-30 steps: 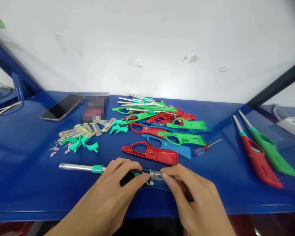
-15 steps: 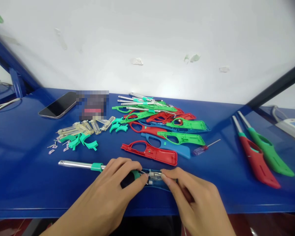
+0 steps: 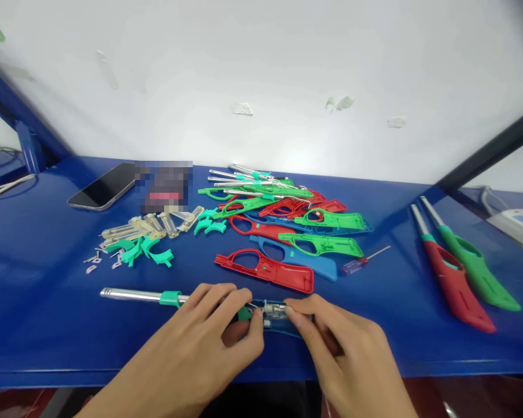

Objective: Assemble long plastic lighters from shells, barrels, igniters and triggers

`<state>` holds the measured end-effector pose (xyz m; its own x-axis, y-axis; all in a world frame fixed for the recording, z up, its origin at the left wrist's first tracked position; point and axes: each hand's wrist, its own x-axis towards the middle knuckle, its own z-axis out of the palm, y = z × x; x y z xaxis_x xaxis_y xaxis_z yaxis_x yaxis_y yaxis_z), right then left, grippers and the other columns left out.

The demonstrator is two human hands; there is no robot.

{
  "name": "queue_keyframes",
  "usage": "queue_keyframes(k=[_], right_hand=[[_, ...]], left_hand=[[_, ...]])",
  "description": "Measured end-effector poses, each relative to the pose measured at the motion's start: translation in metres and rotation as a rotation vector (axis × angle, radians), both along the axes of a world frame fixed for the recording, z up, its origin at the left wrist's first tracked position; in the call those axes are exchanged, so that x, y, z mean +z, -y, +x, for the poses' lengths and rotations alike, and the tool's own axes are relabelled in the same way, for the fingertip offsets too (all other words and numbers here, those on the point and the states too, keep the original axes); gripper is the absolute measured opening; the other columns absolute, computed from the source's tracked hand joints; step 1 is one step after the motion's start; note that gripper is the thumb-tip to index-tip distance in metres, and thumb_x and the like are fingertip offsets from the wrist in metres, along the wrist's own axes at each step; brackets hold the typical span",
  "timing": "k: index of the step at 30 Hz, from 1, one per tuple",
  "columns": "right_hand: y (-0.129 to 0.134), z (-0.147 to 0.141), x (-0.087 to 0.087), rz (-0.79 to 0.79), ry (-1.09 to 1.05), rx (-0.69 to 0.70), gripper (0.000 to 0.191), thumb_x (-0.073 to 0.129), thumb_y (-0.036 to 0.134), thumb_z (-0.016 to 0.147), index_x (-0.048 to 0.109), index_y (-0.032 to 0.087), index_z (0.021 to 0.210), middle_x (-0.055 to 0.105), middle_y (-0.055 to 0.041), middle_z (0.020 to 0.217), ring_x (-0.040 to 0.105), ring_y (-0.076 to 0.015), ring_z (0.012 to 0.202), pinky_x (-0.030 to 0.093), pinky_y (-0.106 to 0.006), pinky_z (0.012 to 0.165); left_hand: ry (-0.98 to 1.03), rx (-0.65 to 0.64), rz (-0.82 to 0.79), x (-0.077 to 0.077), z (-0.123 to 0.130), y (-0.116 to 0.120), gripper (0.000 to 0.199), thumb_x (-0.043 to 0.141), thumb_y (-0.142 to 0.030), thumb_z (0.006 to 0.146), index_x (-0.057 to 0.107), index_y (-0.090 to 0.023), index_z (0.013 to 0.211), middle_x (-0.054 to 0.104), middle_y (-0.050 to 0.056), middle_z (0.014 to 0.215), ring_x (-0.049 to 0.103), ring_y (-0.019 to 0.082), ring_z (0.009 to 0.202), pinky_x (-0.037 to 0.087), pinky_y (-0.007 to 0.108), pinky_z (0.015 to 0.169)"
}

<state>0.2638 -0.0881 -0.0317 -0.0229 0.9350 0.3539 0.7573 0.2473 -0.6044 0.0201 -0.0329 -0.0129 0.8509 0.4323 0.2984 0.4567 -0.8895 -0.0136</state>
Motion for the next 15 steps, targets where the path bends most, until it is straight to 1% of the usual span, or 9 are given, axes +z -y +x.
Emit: queue_keyframes(k=[3, 6, 9, 10, 12, 13, 14, 15], right_hand=[[0.0001, -0.0012, 0.0004, -0.002, -0.008, -0.004, 0.021, 0.056, 0.032, 0.110, 0.074, 0.034, 0.099, 0.084, 0.0109, 0.092, 0.082, -0.0109, 0.074, 0.062, -0.016, 0.071], [-0.0008, -0.0012, -0.0005, -0.031, -0.037, -0.007, 0.021, 0.057, 0.032, 0.110, 0.074, 0.034, 0.097, 0.084, 0.0117, 0.088, 0.082, -0.0105, 0.073, 0.061, -0.015, 0.068], [-0.0023, 0.0005, -0.0015, -0.048, -0.056, -0.015, 0.021, 0.058, 0.035, 0.110, 0.074, 0.034, 0.097, 0.084, 0.0106, 0.089, 0.082, -0.0115, 0.075, 0.061, -0.016, 0.069], [-0.0024, 0.0010, -0.0017, -0.057, -0.052, -0.017, 0.021, 0.058, 0.037, 0.110, 0.074, 0.033, 0.098, 0.083, 0.0096, 0.087, 0.082, -0.0118, 0.073, 0.061, -0.016, 0.068], [-0.0015, 0.0014, -0.0015, -0.068, -0.030, -0.023, 0.018, 0.058, 0.040, 0.110, 0.074, 0.033, 0.105, 0.076, 0.0085, 0.073, 0.075, -0.0114, 0.060, 0.058, -0.017, 0.058], [-0.0005, 0.0013, -0.0014, -0.063, -0.019, -0.034, 0.018, 0.058, 0.042, 0.110, 0.073, 0.032, 0.112, 0.069, 0.0091, 0.065, 0.068, -0.0108, 0.051, 0.054, -0.017, 0.051], [0.0006, 0.0009, -0.0013, -0.042, -0.005, -0.058, 0.020, 0.059, 0.044, 0.110, 0.071, 0.031, 0.119, 0.061, 0.0100, 0.060, 0.061, -0.0105, 0.045, 0.051, -0.018, 0.047], [0.0018, 0.0004, -0.0014, 0.004, 0.016, -0.085, 0.023, 0.061, 0.046, 0.109, 0.069, 0.030, 0.124, 0.057, 0.0101, 0.060, 0.057, -0.0107, 0.044, 0.051, -0.018, 0.046]], left_hand=[[0.008, 0.001, -0.018, 0.0007, -0.0006, -0.0011, 0.069, 0.045, 0.009, 0.070, 0.064, -0.020, 0.130, 0.072, 0.010, 0.126, 0.065, 0.032, 0.115, 0.059, 0.050, 0.095], [0.034, 0.012, -0.086, 0.0008, -0.0016, -0.0010, 0.071, 0.043, 0.013, 0.072, 0.064, -0.021, 0.132, 0.070, 0.009, 0.127, 0.064, 0.030, 0.114, 0.059, 0.048, 0.096], [0.080, 0.030, -0.187, -0.0007, -0.0018, -0.0002, 0.075, 0.041, 0.015, 0.072, 0.063, -0.022, 0.133, 0.067, 0.009, 0.120, 0.063, 0.028, 0.107, 0.061, 0.044, 0.090], [0.092, 0.035, -0.217, -0.0014, -0.0017, -0.0001, 0.077, 0.040, 0.015, 0.071, 0.063, -0.022, 0.134, 0.065, 0.009, 0.119, 0.063, 0.027, 0.105, 0.061, 0.043, 0.087], [0.110, 0.041, -0.240, -0.0028, -0.0013, -0.0003, 0.080, 0.038, 0.016, 0.072, 0.062, -0.023, 0.137, 0.062, 0.010, 0.118, 0.062, 0.027, 0.103, 0.062, 0.042, 0.084], [0.115, 0.042, -0.239, -0.0032, -0.0012, -0.0005, 0.081, 0.038, 0.017, 0.073, 0.062, -0.023, 0.138, 0.062, 0.010, 0.119, 0.061, 0.027, 0.103, 0.062, 0.042, 0.084], [0.113, 0.042, -0.236, -0.0034, -0.0012, -0.0008, 0.080, 0.037, 0.017, 0.074, 0.062, -0.023, 0.139, 0.062, 0.010, 0.119, 0.062, 0.027, 0.103, 0.063, 0.042, 0.084], [0.114, 0.042, -0.232, -0.0036, -0.0014, -0.0010, 0.080, 0.037, 0.017, 0.075, 0.062, -0.024, 0.140, 0.062, 0.010, 0.119, 0.062, 0.026, 0.103, 0.063, 0.042, 0.084]])
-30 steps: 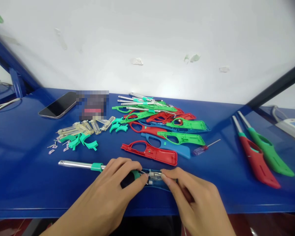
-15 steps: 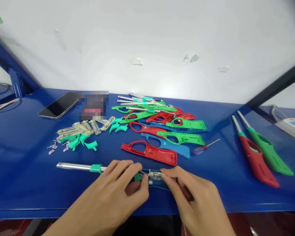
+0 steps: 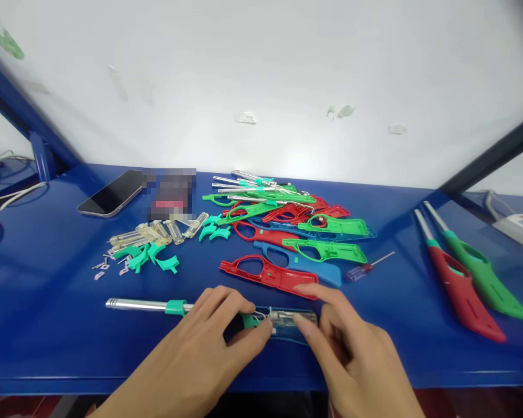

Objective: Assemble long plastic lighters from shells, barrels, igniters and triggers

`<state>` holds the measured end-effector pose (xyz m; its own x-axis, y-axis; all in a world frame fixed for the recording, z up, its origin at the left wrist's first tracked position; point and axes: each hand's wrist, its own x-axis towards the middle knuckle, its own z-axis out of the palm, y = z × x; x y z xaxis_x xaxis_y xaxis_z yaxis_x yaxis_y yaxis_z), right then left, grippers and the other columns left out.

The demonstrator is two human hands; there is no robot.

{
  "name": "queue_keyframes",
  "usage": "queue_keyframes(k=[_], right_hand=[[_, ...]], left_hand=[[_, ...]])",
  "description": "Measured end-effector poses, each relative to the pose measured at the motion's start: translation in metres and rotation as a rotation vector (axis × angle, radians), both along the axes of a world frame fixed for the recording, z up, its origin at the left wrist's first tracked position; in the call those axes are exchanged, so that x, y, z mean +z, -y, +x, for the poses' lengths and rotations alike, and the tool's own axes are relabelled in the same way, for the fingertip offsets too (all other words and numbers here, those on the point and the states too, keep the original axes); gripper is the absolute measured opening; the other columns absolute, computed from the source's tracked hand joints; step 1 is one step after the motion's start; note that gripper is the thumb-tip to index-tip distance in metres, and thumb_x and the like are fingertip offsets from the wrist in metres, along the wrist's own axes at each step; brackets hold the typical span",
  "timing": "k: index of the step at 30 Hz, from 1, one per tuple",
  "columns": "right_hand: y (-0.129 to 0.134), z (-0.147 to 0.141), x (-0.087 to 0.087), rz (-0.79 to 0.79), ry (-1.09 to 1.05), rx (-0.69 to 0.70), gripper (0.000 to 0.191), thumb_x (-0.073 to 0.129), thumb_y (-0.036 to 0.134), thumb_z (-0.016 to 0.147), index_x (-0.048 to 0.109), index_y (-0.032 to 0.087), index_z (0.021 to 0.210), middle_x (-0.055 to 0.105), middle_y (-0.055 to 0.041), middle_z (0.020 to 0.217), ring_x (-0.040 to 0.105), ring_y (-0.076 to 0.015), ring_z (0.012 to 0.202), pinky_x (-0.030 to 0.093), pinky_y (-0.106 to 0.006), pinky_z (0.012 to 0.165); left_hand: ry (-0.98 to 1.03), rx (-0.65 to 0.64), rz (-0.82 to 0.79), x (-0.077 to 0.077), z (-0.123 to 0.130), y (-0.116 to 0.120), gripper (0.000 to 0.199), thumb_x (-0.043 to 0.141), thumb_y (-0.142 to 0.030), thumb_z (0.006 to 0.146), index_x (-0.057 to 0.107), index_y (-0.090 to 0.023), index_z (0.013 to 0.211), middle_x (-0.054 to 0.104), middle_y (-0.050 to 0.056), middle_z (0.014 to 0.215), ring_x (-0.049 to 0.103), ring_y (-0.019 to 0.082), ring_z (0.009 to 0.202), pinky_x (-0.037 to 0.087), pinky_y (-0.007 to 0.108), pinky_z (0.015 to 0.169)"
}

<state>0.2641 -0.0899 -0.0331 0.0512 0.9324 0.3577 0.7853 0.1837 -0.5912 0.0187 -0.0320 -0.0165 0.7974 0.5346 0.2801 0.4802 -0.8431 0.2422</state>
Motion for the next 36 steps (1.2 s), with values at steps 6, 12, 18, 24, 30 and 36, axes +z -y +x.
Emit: queue_keyframes(k=[6, 12, 18, 24, 30, 36], right_hand=[[-0.003, -0.002, -0.007, 0.295, 0.278, 0.108, 0.029, 0.077, 0.043, 0.097, 0.074, 0.032, 0.123, 0.075, -0.0066, 0.104, 0.076, -0.0237, 0.090, 0.066, -0.034, 0.072], [-0.008, -0.011, -0.005, 0.320, 0.307, 0.173, 0.027, 0.076, 0.050, 0.099, 0.076, 0.035, 0.122, 0.080, -0.0007, 0.117, 0.074, -0.0241, 0.109, 0.062, -0.037, 0.093], [-0.011, -0.022, 0.000, 0.351, 0.233, 0.157, 0.017, 0.068, 0.040, 0.106, 0.079, 0.031, 0.115, 0.081, 0.0033, 0.108, 0.073, -0.0179, 0.105, 0.055, -0.029, 0.097], [-0.012, -0.022, -0.002, 0.341, 0.238, 0.162, 0.018, 0.067, 0.040, 0.107, 0.080, 0.030, 0.113, 0.081, 0.0022, 0.107, 0.072, -0.0194, 0.106, 0.055, -0.032, 0.097], [-0.009, -0.023, 0.002, 0.340, 0.219, 0.155, 0.017, 0.069, 0.041, 0.104, 0.080, 0.031, 0.113, 0.081, 0.0013, 0.109, 0.072, -0.0206, 0.107, 0.056, -0.034, 0.097], [-0.009, -0.026, 0.003, 0.297, 0.116, 0.150, 0.023, 0.066, 0.048, 0.105, 0.079, 0.031, 0.113, 0.081, 0.0011, 0.108, 0.075, -0.0193, 0.104, 0.061, -0.031, 0.091]], left_hand=[[0.036, 0.002, 0.004, -0.003, -0.006, -0.001, 0.054, 0.045, 0.002, 0.100, 0.061, -0.026, 0.143, 0.071, 0.006, 0.121, 0.067, 0.023, 0.104, 0.063, 0.036, 0.091], [0.204, 0.139, 0.062, -0.005, -0.001, -0.005, 0.029, 0.043, -0.026, 0.117, 0.054, -0.028, 0.144, 0.079, -0.001, 0.116, 0.074, 0.018, 0.104, 0.063, 0.027, 0.095], [0.193, 0.136, 0.035, -0.001, 0.004, -0.006, 0.027, 0.041, -0.027, 0.118, 0.060, -0.026, 0.138, 0.076, 0.000, 0.110, 0.073, 0.016, 0.092, 0.065, 0.026, 0.086], [0.208, 0.162, 0.036, -0.002, 0.003, -0.003, 0.029, 0.040, -0.032, 0.120, 0.061, -0.024, 0.138, 0.075, 0.002, 0.110, 0.074, 0.015, 0.092, 0.065, 0.025, 0.086], [0.231, 0.199, 0.118, -0.001, 0.003, -0.003, 0.028, 0.043, -0.037, 0.119, 0.063, -0.025, 0.136, 0.078, 0.001, 0.104, 0.074, 0.018, 0.089, 0.064, 0.033, 0.086], [0.243, 0.166, 0.138, -0.001, 0.004, -0.003, 0.029, 0.044, -0.032, 0.119, 0.062, -0.024, 0.140, 0.079, 0.002, 0.104, 0.072, 0.018, 0.089, 0.062, 0.032, 0.086]])
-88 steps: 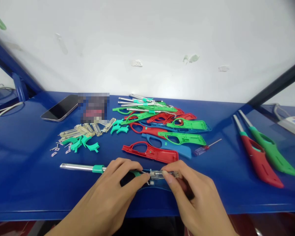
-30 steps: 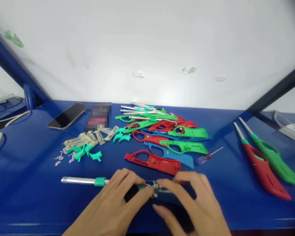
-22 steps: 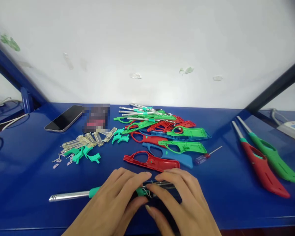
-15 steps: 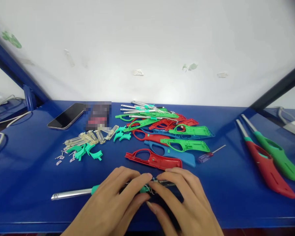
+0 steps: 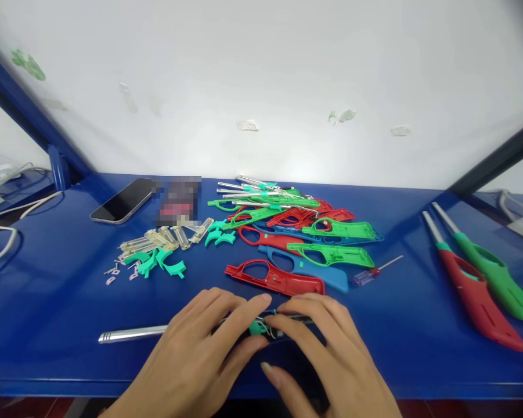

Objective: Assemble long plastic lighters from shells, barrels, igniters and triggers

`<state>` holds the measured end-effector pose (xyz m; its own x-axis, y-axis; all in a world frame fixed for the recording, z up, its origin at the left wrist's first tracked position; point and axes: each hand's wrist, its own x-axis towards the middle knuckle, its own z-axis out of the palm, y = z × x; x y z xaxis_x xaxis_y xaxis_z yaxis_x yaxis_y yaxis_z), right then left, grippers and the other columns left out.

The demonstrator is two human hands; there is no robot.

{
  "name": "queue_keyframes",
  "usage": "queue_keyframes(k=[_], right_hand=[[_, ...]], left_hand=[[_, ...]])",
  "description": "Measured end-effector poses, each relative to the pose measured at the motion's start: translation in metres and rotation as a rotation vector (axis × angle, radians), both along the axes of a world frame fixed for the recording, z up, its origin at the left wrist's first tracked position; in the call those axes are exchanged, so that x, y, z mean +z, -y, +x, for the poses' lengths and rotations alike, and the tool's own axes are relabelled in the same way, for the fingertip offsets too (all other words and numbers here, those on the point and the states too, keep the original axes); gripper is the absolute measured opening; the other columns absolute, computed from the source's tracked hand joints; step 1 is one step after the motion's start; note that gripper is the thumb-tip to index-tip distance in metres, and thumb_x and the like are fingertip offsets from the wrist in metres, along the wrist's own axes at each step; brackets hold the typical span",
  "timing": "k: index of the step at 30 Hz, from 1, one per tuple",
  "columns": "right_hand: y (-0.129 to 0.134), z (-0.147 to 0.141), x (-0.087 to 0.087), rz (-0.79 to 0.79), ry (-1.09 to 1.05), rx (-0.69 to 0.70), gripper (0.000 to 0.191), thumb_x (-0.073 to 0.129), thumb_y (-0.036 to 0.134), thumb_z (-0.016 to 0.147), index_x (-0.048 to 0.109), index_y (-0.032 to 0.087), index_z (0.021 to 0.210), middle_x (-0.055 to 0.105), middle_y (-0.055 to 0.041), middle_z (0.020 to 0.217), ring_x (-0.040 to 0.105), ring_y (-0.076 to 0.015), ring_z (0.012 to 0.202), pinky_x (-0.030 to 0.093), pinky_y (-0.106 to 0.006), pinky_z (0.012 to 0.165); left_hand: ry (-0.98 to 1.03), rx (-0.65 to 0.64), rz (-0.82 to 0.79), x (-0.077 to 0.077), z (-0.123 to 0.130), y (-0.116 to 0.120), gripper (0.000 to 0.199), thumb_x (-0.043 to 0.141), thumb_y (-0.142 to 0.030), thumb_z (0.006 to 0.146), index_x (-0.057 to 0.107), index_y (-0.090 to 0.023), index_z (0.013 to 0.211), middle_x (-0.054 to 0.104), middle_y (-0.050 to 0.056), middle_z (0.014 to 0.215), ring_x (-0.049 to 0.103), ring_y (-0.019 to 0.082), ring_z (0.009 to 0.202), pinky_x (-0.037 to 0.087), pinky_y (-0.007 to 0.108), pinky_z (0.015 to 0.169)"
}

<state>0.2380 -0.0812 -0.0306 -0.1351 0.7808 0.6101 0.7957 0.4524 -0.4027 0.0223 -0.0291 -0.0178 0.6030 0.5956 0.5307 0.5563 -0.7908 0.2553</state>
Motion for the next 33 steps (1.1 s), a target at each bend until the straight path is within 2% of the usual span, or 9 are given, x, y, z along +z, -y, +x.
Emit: queue_keyframes(k=[6, 12, 16, 19, 24, 29, 33], right_hand=[[0.0034, 0.0009, -0.0007, -0.043, -0.025, 0.008, 0.024, 0.067, 0.049, 0.104, 0.077, 0.032, 0.116, 0.080, 0.0010, 0.113, 0.074, -0.0198, 0.110, 0.064, -0.032, 0.093], [0.0015, 0.0078, 0.0012, -0.089, 0.009, 0.056, 0.023, 0.073, 0.042, 0.100, 0.076, 0.029, 0.119, 0.079, -0.0013, 0.115, 0.073, -0.0227, 0.110, 0.065, -0.035, 0.092], [0.0009, 0.0068, -0.0016, -0.166, -0.025, 0.085, 0.016, 0.068, 0.030, 0.105, 0.075, 0.031, 0.119, 0.078, 0.0005, 0.115, 0.070, -0.0218, 0.108, 0.063, -0.037, 0.096], [-0.0002, 0.0062, -0.0032, -0.196, -0.043, 0.099, 0.020, 0.062, 0.022, 0.106, 0.076, 0.033, 0.117, 0.078, 0.0015, 0.113, 0.069, -0.0204, 0.105, 0.062, -0.036, 0.097], [-0.0016, 0.0069, -0.0029, -0.175, -0.074, 0.085, 0.020, 0.067, 0.020, 0.104, 0.079, 0.034, 0.112, 0.078, 0.0015, 0.108, 0.070, -0.0191, 0.100, 0.062, -0.033, 0.091], [-0.0031, 0.0042, -0.0012, -0.106, -0.074, 0.055, 0.017, 0.070, 0.019, 0.100, 0.080, 0.033, 0.104, 0.079, 0.0010, 0.102, 0.073, -0.0198, 0.094, 0.064, -0.033, 0.084], [-0.0038, 0.0072, 0.0031, -0.078, -0.154, 0.060, 0.020, 0.070, 0.020, 0.100, 0.081, 0.035, 0.108, 0.081, 0.0019, 0.105, 0.077, -0.0185, 0.096, 0.066, -0.031, 0.087]], left_hand=[[-0.010, -0.003, -0.089, -0.0011, -0.0011, 0.0003, 0.030, 0.048, -0.032, 0.118, 0.057, -0.025, 0.146, 0.077, 0.001, 0.107, 0.072, 0.018, 0.094, 0.061, 0.029, 0.086], [-0.012, -0.013, -0.099, 0.0000, -0.0002, 0.0013, 0.018, 0.049, -0.033, 0.117, 0.060, -0.026, 0.129, 0.078, 0.001, 0.108, 0.071, 0.019, 0.095, 0.060, 0.031, 0.087], [-0.017, -0.016, -0.122, 0.0001, 0.0004, 0.0016, 0.019, 0.051, -0.033, 0.117, 0.059, -0.025, 0.132, 0.076, 0.002, 0.110, 0.070, 0.020, 0.098, 0.058, 0.033, 0.090], [-0.024, -0.040, -0.134, 0.0017, 0.0015, 0.0015, 0.015, 0.052, -0.027, 0.116, 0.059, -0.025, 0.129, 0.075, 0.001, 0.110, 0.068, 0.020, 0.098, 0.056, 0.033, 0.090], [-0.047, -0.077, -0.178, 0.0023, 0.0006, 0.0025, 0.013, 0.052, -0.021, 0.115, 0.061, -0.024, 0.124, 0.073, 0.002, 0.109, 0.063, 0.022, 0.097, 0.055, 0.036, 0.089], [-0.064, -0.076, -0.106, 0.0022, 0.0023, 0.0023, 0.018, 0.050, -0.019, 0.115, 0.067, -0.022, 0.120, 0.075, 0.003, 0.105, 0.063, 0.023, 0.096, 0.054, 0.039, 0.089], [-0.019, -0.101, 0.034, 0.0081, 0.0081, 0.0001, 0.023, 0.050, -0.018, 0.115, 0.072, -0.022, 0.111, 0.079, 0.001, 0.099, 0.066, 0.021, 0.090, 0.055, 0.036, 0.085]])
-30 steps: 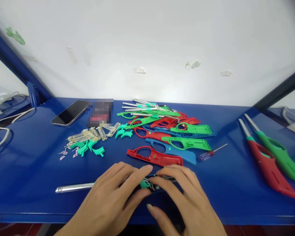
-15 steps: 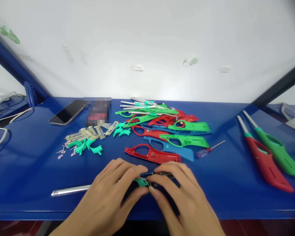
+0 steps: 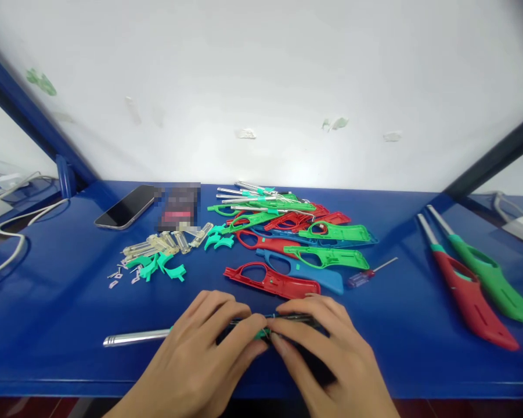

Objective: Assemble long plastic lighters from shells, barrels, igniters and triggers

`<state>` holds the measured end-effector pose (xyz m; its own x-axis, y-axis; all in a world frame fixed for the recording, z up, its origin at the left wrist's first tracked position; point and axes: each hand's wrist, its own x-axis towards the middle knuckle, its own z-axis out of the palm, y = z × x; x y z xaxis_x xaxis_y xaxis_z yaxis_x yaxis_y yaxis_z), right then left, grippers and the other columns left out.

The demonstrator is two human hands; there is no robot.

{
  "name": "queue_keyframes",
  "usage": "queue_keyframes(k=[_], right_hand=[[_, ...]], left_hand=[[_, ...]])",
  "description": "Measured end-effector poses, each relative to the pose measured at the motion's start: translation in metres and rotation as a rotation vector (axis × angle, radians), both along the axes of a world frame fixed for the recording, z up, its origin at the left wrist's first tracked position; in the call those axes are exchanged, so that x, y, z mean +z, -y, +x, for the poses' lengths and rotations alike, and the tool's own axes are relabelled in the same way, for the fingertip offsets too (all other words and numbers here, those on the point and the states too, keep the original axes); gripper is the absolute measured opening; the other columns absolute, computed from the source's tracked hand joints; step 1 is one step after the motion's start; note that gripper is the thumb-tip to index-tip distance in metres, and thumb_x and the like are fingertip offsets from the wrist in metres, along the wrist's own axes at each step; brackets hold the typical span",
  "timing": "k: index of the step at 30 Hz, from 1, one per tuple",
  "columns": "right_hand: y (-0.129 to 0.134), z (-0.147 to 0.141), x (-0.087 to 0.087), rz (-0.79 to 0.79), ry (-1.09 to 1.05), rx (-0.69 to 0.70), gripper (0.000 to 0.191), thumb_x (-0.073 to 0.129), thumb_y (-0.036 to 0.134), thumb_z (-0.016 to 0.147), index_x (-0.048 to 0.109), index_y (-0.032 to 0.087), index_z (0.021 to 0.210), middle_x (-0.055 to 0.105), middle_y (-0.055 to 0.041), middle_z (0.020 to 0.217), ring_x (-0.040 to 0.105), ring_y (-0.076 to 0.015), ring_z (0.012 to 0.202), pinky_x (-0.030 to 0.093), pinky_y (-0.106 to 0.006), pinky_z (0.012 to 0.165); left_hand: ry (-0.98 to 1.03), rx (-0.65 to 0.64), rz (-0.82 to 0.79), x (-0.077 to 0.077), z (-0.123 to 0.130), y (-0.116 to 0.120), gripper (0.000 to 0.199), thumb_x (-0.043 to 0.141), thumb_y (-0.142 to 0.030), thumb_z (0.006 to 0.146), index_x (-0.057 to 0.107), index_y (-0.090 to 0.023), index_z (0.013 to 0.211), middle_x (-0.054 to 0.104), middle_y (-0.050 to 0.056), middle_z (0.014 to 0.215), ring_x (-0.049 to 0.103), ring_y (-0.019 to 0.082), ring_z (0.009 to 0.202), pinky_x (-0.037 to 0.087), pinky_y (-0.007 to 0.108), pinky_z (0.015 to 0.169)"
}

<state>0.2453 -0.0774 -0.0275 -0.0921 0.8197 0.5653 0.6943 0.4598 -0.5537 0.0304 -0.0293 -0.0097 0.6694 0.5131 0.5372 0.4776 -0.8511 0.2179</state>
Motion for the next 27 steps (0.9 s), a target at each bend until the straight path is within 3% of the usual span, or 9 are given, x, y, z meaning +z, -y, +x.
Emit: queue_keyframes(k=[2, 5, 6, 8, 10, 16, 21, 27], right_hand=[[0.002, 0.007, 0.003, -0.019, -0.147, -0.007, 0.020, 0.069, 0.022, 0.102, 0.081, 0.036, 0.110, 0.083, 0.0039, 0.106, 0.079, -0.0163, 0.098, 0.066, -0.027, 0.087], [0.004, 0.025, 0.006, -0.067, -0.290, -0.095, 0.018, 0.066, 0.026, 0.106, 0.079, 0.038, 0.109, 0.084, 0.0078, 0.103, 0.080, -0.0132, 0.094, 0.064, -0.020, 0.080], [0.004, 0.031, 0.007, -0.063, -0.276, -0.139, 0.017, 0.066, 0.028, 0.106, 0.079, 0.039, 0.109, 0.084, 0.0089, 0.102, 0.079, -0.0124, 0.093, 0.063, -0.019, 0.081], [0.003, 0.040, 0.007, -0.019, -0.194, -0.212, 0.016, 0.068, 0.031, 0.105, 0.079, 0.040, 0.110, 0.083, 0.0110, 0.103, 0.077, -0.0112, 0.095, 0.060, -0.019, 0.089], [0.000, 0.046, 0.005, 0.013, -0.117, -0.248, 0.015, 0.070, 0.032, 0.104, 0.079, 0.041, 0.111, 0.083, 0.0126, 0.106, 0.076, -0.0104, 0.100, 0.057, -0.018, 0.095], [-0.003, 0.047, -0.001, -0.004, 0.017, -0.228, 0.014, 0.069, 0.035, 0.105, 0.079, 0.041, 0.113, 0.084, 0.0135, 0.105, 0.074, -0.0109, 0.106, 0.057, -0.019, 0.096], [-0.001, 0.048, -0.002, -0.056, 0.027, -0.236, 0.013, 0.068, 0.040, 0.105, 0.080, 0.039, 0.109, 0.082, 0.0090, 0.103, 0.078, -0.0113, 0.094, 0.060, -0.022, 0.084], [0.001, 0.048, -0.002, -0.025, 0.061, -0.196, 0.010, 0.068, 0.040, 0.106, 0.078, 0.038, 0.104, 0.083, 0.0121, 0.098, 0.078, -0.0130, 0.094, 0.059, -0.024, 0.085]], left_hand=[[0.036, 0.009, 0.024, 0.000, -0.005, 0.001, 0.024, 0.051, -0.016, 0.114, 0.073, -0.023, 0.111, 0.079, 0.000, 0.101, 0.068, 0.019, 0.091, 0.056, 0.034, 0.086], [0.122, 0.131, 0.032, -0.007, -0.032, 0.005, 0.026, 0.056, -0.008, 0.108, 0.072, -0.026, 0.117, 0.078, -0.001, 0.107, 0.070, 0.016, 0.100, 0.054, 0.030, 0.096], [0.164, 0.203, 0.066, -0.010, -0.043, 0.007, 0.024, 0.060, -0.011, 0.107, 0.072, -0.028, 0.118, 0.077, -0.003, 0.106, 0.069, 0.017, 0.103, 0.052, 0.030, 0.103], [0.149, 0.329, -0.018, -0.018, -0.064, 0.010, 0.018, 0.062, -0.020, 0.107, 0.073, -0.030, 0.118, 0.075, -0.003, 0.110, 0.066, 0.018, 0.112, 0.048, 0.029, 0.109], [0.125, 0.348, -0.026, -0.025, -0.077, 0.013, 0.020, 0.062, -0.022, 0.107, 0.073, -0.030, 0.122, 0.074, -0.002, 0.119, 0.065, 0.019, 0.118, 0.047, 0.030, 0.111], [0.022, 0.229, 0.019, -0.034, -0.067, 0.012, 0.039, 0.064, -0.007, 0.104, 0.070, -0.030, 0.134, 0.073, -0.002, 0.132, 0.061, 0.020, 0.128, 0.045, 0.034, 0.117], [-0.001, 0.236, -0.012, -0.032, -0.062, 0.014, 0.028, 0.059, -0.014, 0.110, 0.072, -0.029, 0.131, 0.074, -0.001, 0.126, 0.060, 0.019, 0.124, 0.044, 0.031, 0.115], [0.042, 0.250, -0.024, -0.022, -0.053, 0.013, 0.025, 0.052, -0.025, 0.116, 0.076, -0.031, 0.117, 0.076, -0.004, 0.110, 0.064, 0.013, 0.110, 0.050, 0.018, 0.100]])
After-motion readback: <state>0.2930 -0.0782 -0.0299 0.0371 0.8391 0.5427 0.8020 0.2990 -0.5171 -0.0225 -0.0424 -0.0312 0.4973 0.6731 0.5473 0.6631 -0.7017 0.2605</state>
